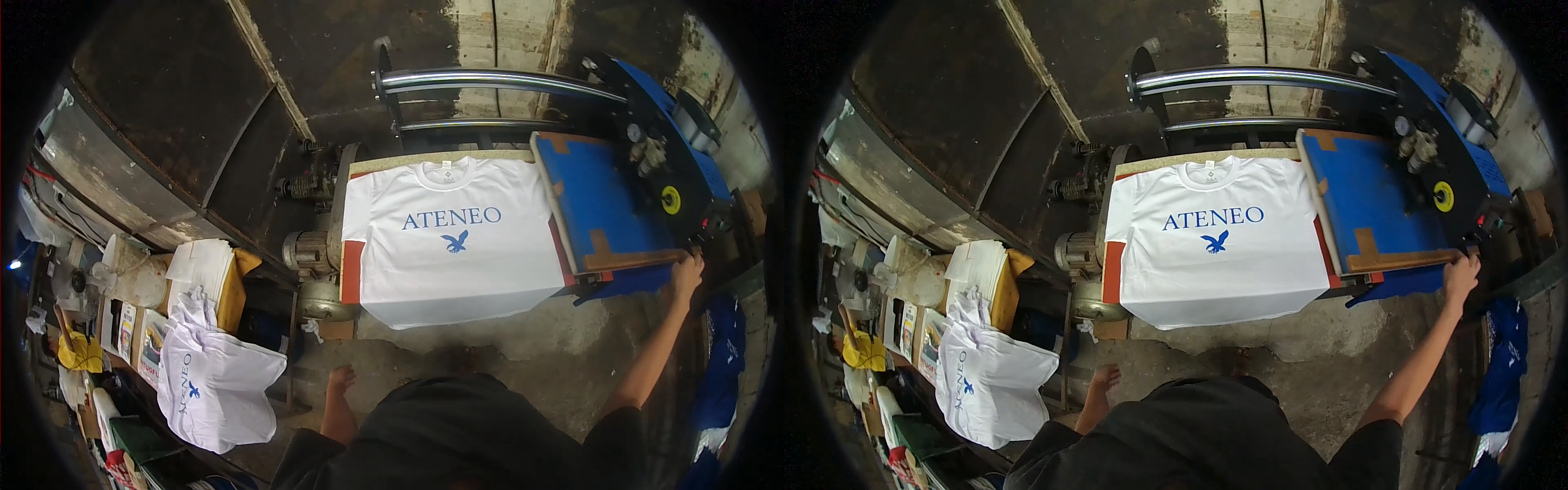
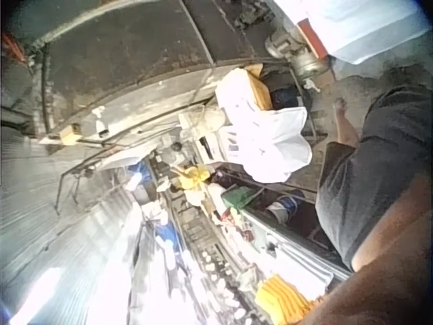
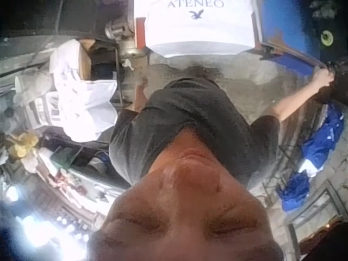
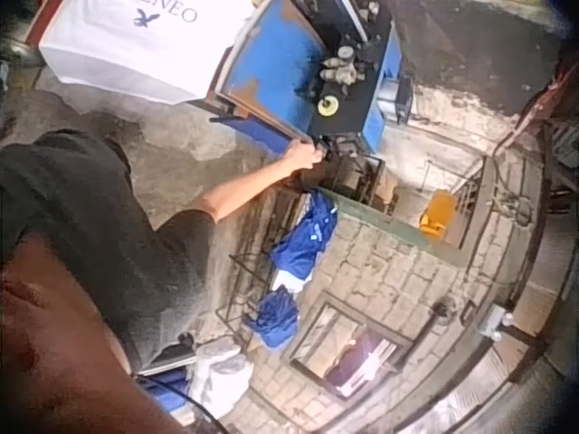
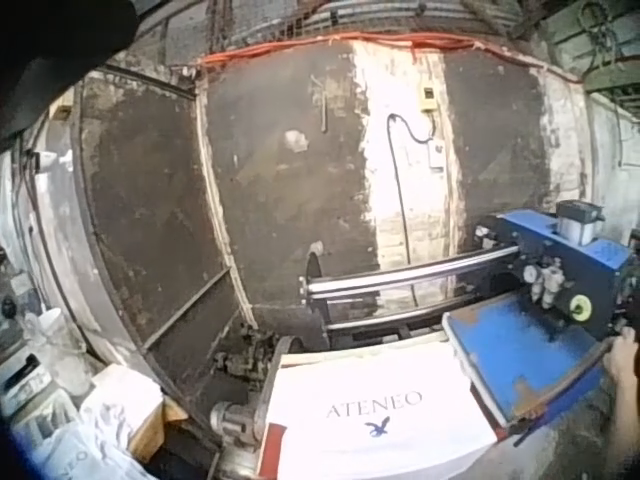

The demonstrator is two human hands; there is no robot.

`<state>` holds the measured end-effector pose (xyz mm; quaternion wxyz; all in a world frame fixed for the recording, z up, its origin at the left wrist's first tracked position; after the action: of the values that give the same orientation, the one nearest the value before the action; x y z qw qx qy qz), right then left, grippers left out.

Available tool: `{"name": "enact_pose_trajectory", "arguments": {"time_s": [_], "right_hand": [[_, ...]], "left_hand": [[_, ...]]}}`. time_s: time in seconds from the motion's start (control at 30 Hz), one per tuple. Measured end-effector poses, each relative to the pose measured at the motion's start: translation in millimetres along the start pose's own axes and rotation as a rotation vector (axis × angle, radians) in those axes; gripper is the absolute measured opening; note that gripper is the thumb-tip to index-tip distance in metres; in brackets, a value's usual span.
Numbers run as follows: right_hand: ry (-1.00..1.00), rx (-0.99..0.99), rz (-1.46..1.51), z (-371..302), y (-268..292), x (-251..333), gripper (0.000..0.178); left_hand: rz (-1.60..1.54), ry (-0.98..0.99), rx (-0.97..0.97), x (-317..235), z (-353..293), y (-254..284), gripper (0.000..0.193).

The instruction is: The recorder is operating a heat press machine to print logos onto white and blue t-shirts in a factory setting.

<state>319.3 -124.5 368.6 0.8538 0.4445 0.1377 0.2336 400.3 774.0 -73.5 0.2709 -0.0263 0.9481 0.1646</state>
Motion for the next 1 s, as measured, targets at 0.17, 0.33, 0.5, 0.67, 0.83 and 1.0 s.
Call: {"name": "enact_pose_trajectory", "arguments": {"time_s": [0.17, 0.33, 0.5, 0.67, 0.83, 1.0], "right_hand": [[0.061, -0.120, 0.082, -59.5, 60.8, 62.8, 0.044], [0.115, -0.265, 0.553, -89.6, 98.1, 97.7, 0.014], [-0.148, -0.170, 0.972, -115.0, 108.7, 115.4, 0.024], [-0.022, -0.284, 0.997, -142.8, 127.9, 157.6, 0.040], [0.144, -0.464, 1.000, -179.7, 168.4, 209.6, 0.053], [0.150, -0.394, 0.997, -207.7, 188.9, 250.1, 0.060]], "left_hand": [[-0.059, -0.262, 0.076, -102.9, -5.2, -27.4, 0.029], [0.184, -0.330, 0.236, -95.6, 10.0, -23.0, 0.040], [0.436, -0.187, 0.270, -25.6, 19.9, 5.3, 0.033], [0.628, -0.154, 0.397, 45.6, 40.0, 57.1, 0.034], [0.553, -0.146, 0.428, 53.4, 52.5, 78.4, 0.030], [0.602, -0.089, 0.316, 31.2, 70.8, 60.1, 0.032]]}}
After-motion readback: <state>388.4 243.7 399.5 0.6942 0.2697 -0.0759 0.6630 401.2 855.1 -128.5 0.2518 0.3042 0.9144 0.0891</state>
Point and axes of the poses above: each hand's wrist, its own z-axis towards the middle knuckle, its own y-axis out of the back of the hand, x = y × z, the point moved 7 cm from there along z, towards the middle knuckle, and after that the axes turned 6 degrees about -x, right-handed, at the moved point
